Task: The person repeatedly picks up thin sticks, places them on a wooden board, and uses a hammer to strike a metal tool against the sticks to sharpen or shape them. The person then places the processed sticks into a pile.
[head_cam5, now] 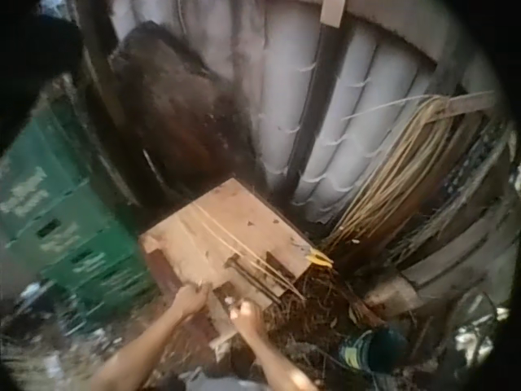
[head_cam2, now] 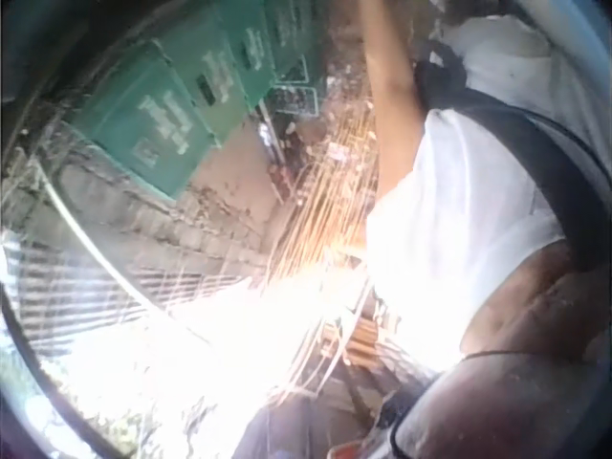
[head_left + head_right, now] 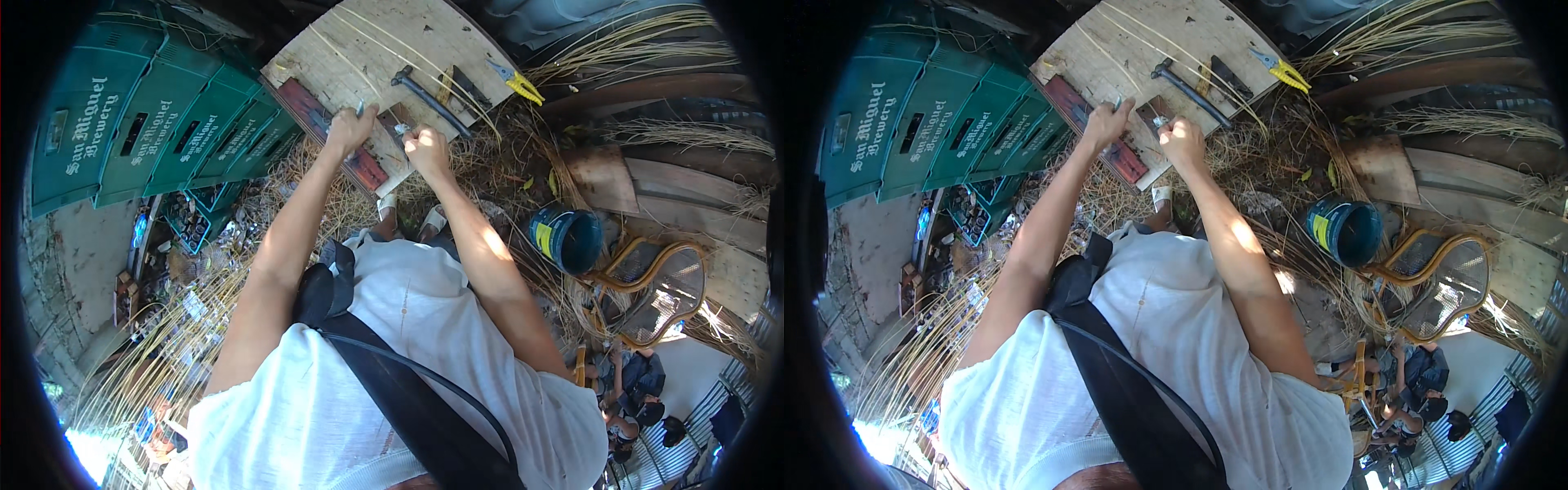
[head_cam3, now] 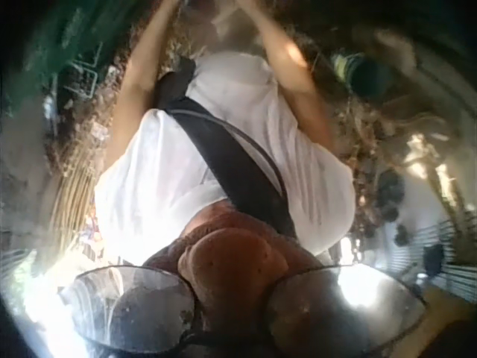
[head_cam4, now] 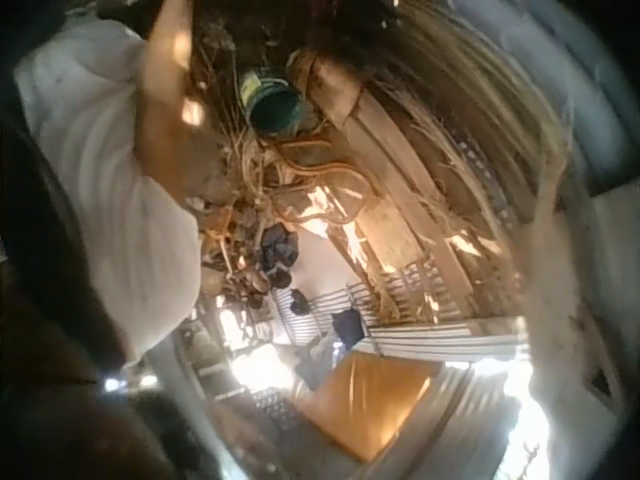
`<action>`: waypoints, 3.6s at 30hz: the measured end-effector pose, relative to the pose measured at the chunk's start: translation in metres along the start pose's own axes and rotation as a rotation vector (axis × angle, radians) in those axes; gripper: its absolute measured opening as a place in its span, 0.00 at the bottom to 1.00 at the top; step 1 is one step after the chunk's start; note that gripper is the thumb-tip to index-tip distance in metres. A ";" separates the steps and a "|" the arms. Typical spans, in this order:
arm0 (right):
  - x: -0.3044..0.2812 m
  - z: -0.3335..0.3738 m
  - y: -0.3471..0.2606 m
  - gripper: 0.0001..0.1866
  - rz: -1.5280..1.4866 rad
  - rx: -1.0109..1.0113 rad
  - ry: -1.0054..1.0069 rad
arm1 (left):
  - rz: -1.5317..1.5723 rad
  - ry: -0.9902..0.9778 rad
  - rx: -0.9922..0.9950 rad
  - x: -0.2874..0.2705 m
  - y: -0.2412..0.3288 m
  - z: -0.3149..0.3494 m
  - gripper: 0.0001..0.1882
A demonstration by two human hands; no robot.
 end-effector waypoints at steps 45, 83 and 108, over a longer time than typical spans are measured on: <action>-0.028 0.088 0.111 0.28 0.161 -0.234 -0.274 | -0.429 -0.191 0.064 0.065 0.033 0.047 0.21; -0.146 0.350 0.393 0.16 -0.089 0.209 -0.137 | -0.356 -0.170 0.094 0.053 0.033 0.069 0.20; 0.005 0.047 0.063 0.20 -0.011 0.185 -0.081 | -0.374 -0.293 0.095 0.051 0.038 0.056 0.21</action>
Point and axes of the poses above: each hand's wrist, its own z-axis away from the middle knuckle, its own x-axis out of the palm, y = z × x, the point moved 3 cm from there along -z, towards the middle knuckle, and after that the axes turned 7 degrees about -y, right-handed, at the moved point
